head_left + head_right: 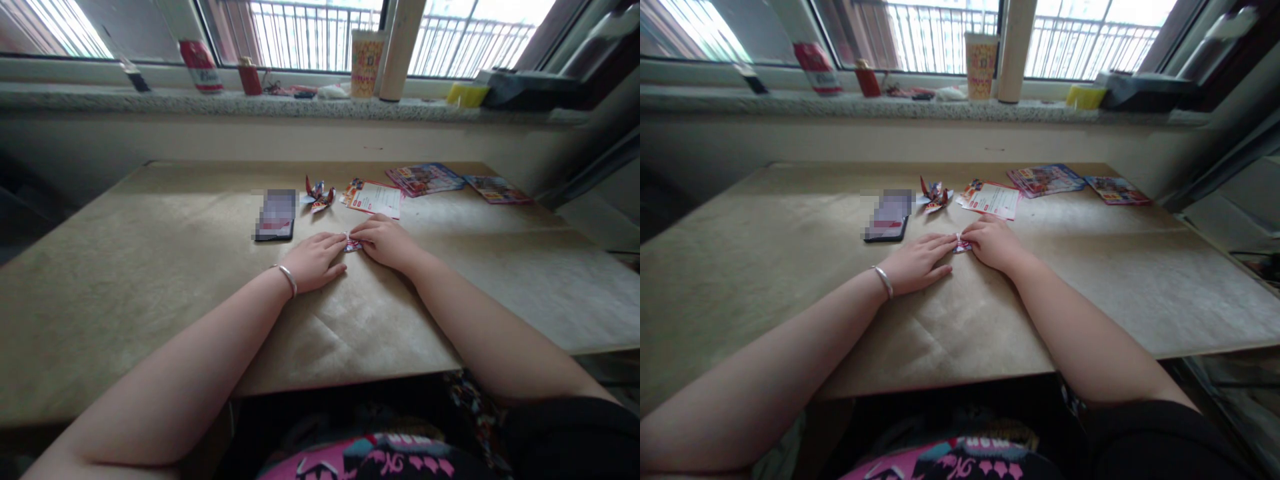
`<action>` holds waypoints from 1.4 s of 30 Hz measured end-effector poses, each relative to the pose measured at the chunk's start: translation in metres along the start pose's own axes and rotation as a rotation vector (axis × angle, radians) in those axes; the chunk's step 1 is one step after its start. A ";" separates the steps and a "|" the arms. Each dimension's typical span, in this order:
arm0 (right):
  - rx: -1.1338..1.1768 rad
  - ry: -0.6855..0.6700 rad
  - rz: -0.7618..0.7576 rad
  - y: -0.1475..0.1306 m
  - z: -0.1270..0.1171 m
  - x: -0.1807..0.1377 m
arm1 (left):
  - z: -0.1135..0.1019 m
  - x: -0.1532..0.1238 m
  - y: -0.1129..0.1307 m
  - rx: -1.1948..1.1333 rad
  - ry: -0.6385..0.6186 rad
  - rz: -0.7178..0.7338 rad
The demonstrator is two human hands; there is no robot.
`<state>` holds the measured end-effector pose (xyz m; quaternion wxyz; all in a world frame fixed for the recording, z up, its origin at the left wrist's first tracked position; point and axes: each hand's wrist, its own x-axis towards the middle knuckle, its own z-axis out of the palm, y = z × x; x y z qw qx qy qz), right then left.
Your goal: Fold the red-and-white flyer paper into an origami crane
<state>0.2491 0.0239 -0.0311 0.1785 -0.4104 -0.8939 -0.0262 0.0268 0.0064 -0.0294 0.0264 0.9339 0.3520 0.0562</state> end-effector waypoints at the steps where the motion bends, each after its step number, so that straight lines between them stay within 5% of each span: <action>1: 0.002 -0.012 0.000 -0.002 -0.001 0.001 | 0.000 0.000 0.000 0.001 0.002 0.002; 28: 0.019 -0.007 0.035 -0.003 0.009 0.003 | -0.010 0.001 0.000 -0.037 -0.064 0.019; 42: 0.119 -0.028 0.202 0.010 0.004 -0.001 | -0.004 0.000 0.000 -0.054 -0.062 -0.025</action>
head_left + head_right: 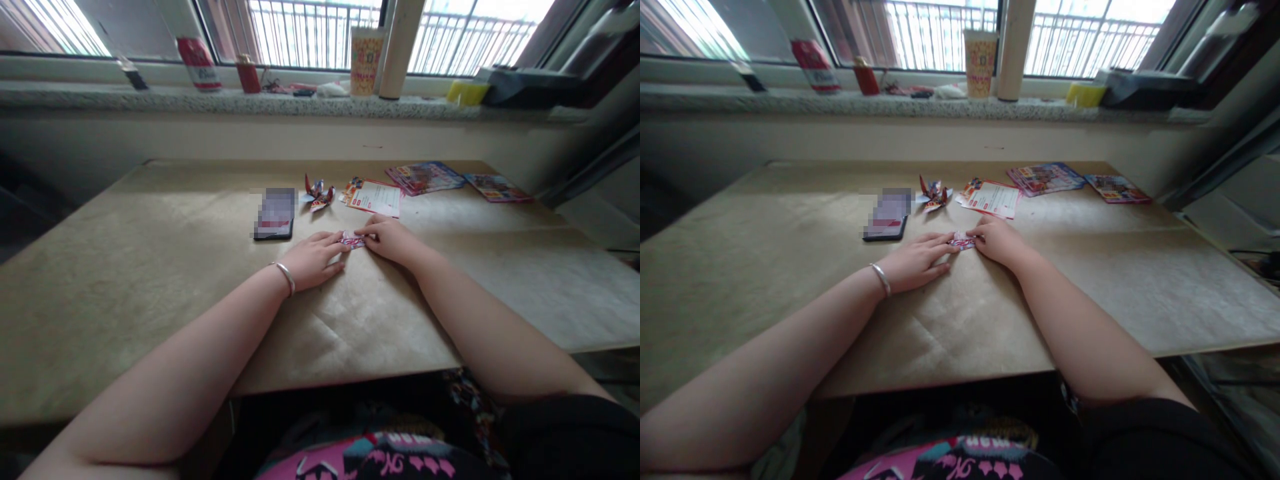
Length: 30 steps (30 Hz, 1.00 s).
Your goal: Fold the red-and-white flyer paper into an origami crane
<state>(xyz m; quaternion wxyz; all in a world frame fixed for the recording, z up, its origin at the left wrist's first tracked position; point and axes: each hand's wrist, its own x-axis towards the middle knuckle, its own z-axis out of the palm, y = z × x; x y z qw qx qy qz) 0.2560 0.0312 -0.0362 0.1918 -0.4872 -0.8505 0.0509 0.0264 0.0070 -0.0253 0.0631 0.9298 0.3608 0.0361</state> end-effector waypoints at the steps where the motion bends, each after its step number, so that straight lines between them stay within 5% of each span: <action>1: 0.009 -0.009 0.017 0.003 -0.003 -0.001 | 0.000 0.000 0.000 -0.001 0.000 0.003; 14: -0.217 -0.228 0.175 -0.002 -0.038 -0.006 | 0.003 0.001 -0.004 0.000 0.021 0.030; 21: -0.261 -0.182 0.259 -0.002 -0.039 -0.010 | 0.002 -0.001 -0.003 0.005 0.046 0.035; 27: -0.113 0.078 0.077 -0.009 -0.026 -0.008 | 0.003 0.000 -0.004 0.036 0.103 0.045; 30: -0.029 0.083 -0.117 -0.016 -0.017 -0.006 | 0.005 0.001 -0.006 0.030 0.142 0.068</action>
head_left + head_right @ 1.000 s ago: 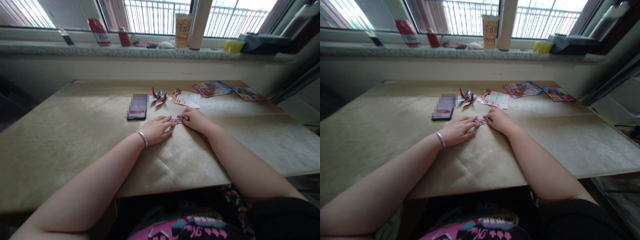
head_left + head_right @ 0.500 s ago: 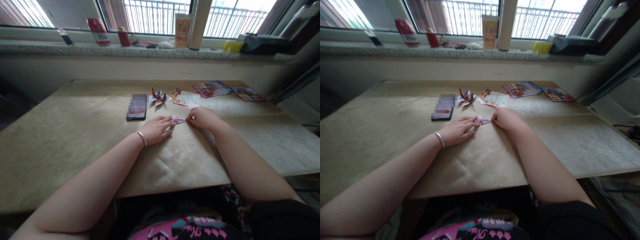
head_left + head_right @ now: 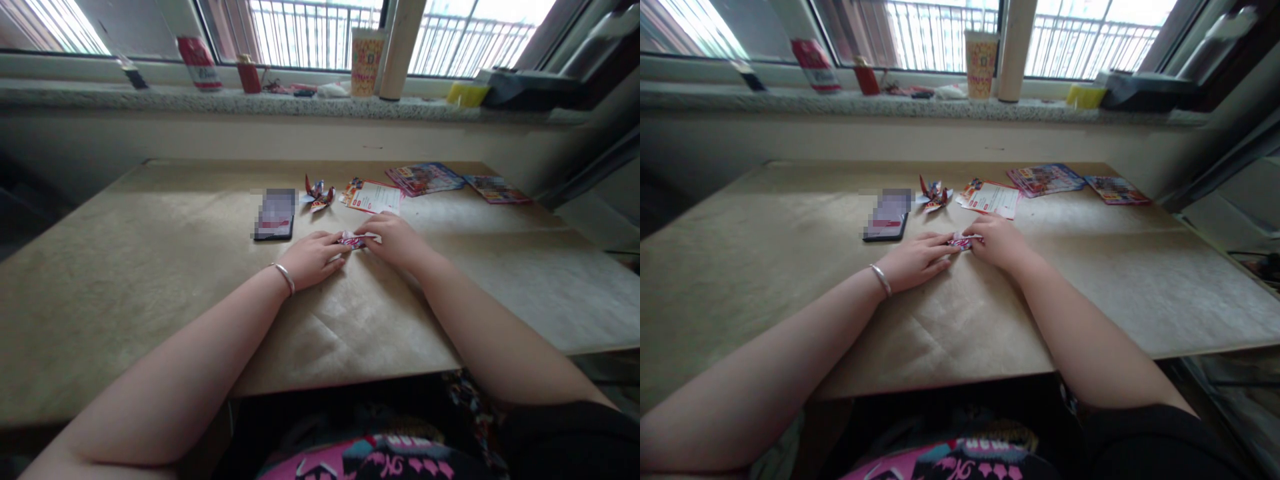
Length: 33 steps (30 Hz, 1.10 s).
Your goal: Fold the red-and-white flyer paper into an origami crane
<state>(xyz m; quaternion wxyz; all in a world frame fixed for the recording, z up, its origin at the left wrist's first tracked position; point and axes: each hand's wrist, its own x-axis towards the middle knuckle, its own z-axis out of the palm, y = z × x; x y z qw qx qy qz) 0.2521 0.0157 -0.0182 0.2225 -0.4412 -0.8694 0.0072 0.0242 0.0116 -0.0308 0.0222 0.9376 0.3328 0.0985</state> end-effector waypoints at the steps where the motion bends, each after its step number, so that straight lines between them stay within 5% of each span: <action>1: 0.024 -0.023 -0.029 -0.002 0.003 0.000 | 0.000 0.000 0.000 -0.011 0.013 0.007; 8: 0.031 -0.124 -0.053 -0.009 0.010 0.002 | -0.002 0.000 0.004 -0.107 0.074 -0.101; 22: -0.197 -0.183 -0.064 -0.021 0.005 0.005 | -0.003 0.004 0.007 0.049 0.091 -0.072; 33: -0.152 -0.132 -0.086 -0.019 0.013 0.003 | -0.009 0.005 0.011 0.154 0.083 -0.115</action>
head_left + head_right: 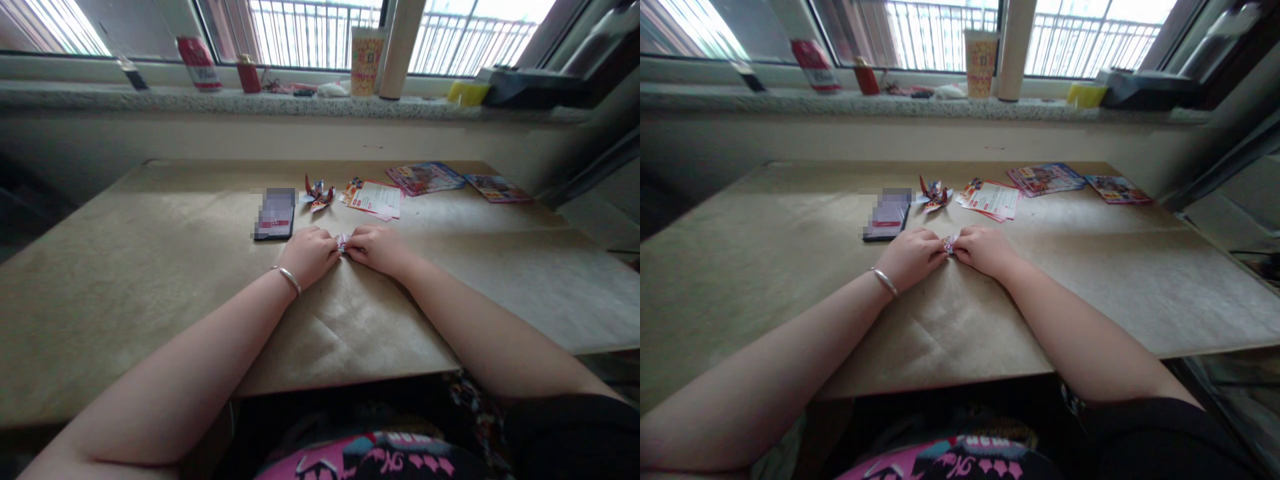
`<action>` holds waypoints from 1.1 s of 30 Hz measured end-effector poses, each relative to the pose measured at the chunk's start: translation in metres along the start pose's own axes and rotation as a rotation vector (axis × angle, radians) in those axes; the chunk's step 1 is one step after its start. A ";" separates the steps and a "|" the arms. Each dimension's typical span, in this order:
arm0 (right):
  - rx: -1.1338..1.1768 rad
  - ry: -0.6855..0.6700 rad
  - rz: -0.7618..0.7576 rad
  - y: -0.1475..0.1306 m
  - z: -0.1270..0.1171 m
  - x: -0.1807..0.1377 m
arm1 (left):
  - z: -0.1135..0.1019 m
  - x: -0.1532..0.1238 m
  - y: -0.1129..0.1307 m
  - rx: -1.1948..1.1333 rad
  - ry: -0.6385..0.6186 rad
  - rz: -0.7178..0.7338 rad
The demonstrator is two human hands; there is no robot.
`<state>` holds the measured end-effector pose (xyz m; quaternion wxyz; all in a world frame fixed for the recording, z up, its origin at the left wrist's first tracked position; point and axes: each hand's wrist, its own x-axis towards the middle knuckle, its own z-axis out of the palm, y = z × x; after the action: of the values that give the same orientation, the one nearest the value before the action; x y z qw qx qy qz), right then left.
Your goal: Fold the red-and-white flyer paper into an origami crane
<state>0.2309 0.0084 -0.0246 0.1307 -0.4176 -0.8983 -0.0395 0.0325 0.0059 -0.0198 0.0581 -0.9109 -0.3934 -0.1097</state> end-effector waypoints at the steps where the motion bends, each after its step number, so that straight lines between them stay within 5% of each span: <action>1: 0.016 0.006 0.008 0.000 0.000 0.000 | 0.001 0.000 -0.001 -0.003 0.006 0.003; 20: 0.278 0.040 0.090 0.001 0.011 0.007 | 0.015 0.006 -0.011 -0.159 0.043 -0.089; 33: 0.280 -0.032 0.348 0.000 0.009 0.009 | 0.017 0.007 -0.012 -0.231 0.058 -0.113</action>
<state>0.2239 0.0167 -0.0307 0.1782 -0.5447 -0.8114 0.1152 0.0309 0.0224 -0.0344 -0.0420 -0.8843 -0.4272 -0.1839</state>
